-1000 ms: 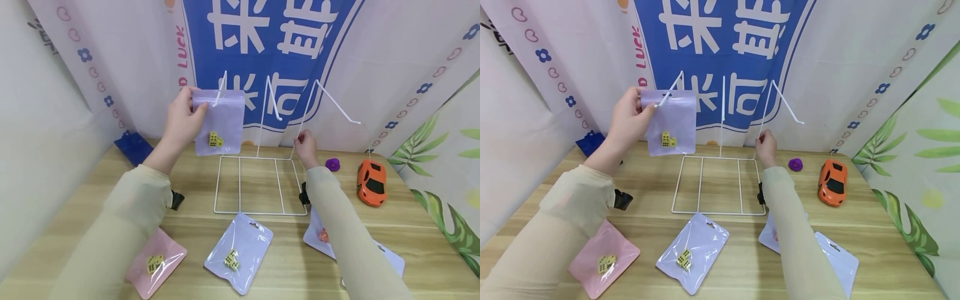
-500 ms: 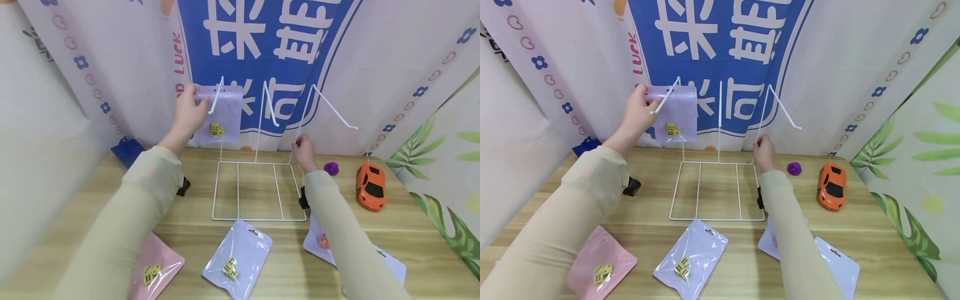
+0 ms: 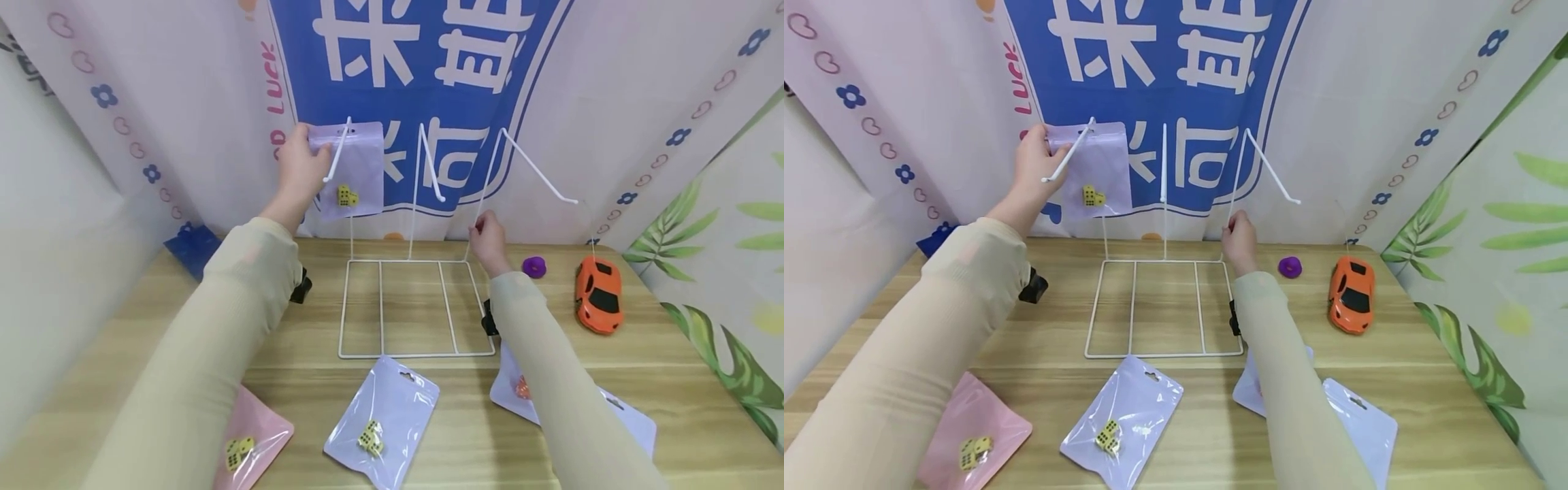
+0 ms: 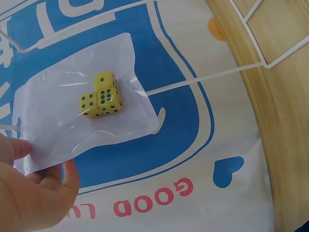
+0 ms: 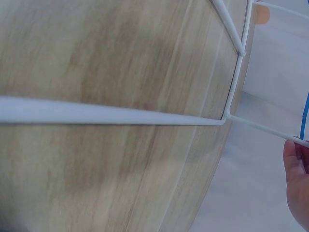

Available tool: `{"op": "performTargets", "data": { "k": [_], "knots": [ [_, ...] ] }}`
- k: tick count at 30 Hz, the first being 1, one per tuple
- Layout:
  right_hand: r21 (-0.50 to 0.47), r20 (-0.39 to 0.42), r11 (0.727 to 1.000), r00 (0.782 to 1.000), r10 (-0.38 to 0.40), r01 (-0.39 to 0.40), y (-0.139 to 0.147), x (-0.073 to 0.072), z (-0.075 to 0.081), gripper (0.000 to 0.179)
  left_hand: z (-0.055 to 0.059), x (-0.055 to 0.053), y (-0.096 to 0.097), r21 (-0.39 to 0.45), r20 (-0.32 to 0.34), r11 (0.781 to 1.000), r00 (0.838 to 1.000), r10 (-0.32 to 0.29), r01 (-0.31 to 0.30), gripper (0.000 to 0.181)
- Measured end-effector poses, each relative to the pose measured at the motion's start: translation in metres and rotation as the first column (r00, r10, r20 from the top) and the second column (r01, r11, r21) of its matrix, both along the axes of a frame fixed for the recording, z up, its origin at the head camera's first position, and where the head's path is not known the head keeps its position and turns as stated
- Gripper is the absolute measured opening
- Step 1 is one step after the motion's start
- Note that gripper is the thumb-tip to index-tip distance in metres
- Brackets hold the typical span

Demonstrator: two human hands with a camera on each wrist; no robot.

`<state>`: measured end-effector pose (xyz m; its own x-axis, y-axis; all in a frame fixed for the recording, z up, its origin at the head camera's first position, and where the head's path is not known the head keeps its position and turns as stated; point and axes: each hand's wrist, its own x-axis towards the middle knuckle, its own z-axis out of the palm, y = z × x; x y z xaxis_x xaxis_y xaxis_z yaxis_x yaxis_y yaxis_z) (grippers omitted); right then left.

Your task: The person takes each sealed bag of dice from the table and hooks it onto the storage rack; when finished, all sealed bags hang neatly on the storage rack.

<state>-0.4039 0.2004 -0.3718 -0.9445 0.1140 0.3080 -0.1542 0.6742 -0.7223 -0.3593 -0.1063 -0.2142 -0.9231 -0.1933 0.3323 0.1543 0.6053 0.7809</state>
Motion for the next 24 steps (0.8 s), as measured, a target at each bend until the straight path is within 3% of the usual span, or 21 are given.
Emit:
{"op": "performTargets", "data": {
  "k": [3,9,12,15,17,20,22,24],
  "knots": [
    [0.004,-0.009,1.000,1.000,0.003,-0.003,-0.002,-0.001,0.001,0.009,0.001,-0.001,-0.002,0.018,0.026,1.000,1.000,0.004,-0.005,0.037],
    [-0.001,-0.011,1.000,1.000,0.003,-0.003,0.000,-0.001,-0.001,0.009,-0.008,0.003,-0.008,0.080,0.010,0.996,0.999,-0.039,0.038,0.039],
    [-0.009,-0.037,1.000,0.999,0.018,-0.018,-0.004,0.002,-0.002,0.008,-0.017,0.020,-0.023,0.044,0.022,0.997,0.998,-0.058,0.057,0.042],
    [-0.010,-0.064,1.000,0.998,0.021,-0.022,-0.006,0.006,-0.001,0.007,-0.027,0.047,-0.043,-0.088,0.090,0.985,0.986,-0.138,0.146,0.040],
    [-0.010,-0.070,1.000,0.997,0.020,-0.021,-0.007,0.006,-0.001,0.008,-0.035,0.067,-0.057,-0.215,0.149,0.952,0.971,-0.189,0.218,0.036],
    [-0.006,-0.065,1.000,0.998,0.018,-0.018,-0.007,0.006,-0.001,0.008,-0.050,0.100,-0.075,-0.373,0.264,0.876,0.940,-0.215,0.305,0.032],
    [-0.010,-0.059,1.000,0.998,0.015,-0.015,-0.007,0.006,0.000,0.009,-0.063,0.120,-0.086,-0.435,0.325,0.835,0.924,-0.203,0.337,0.031],
    [-0.009,-0.049,1.000,0.999,0.013,-0.013,-0.007,0.007,0.002,0.009,-0.078,0.138,-0.097,-0.457,0.392,0.813,0.902,-0.181,0.362,0.029]
  ]
}}
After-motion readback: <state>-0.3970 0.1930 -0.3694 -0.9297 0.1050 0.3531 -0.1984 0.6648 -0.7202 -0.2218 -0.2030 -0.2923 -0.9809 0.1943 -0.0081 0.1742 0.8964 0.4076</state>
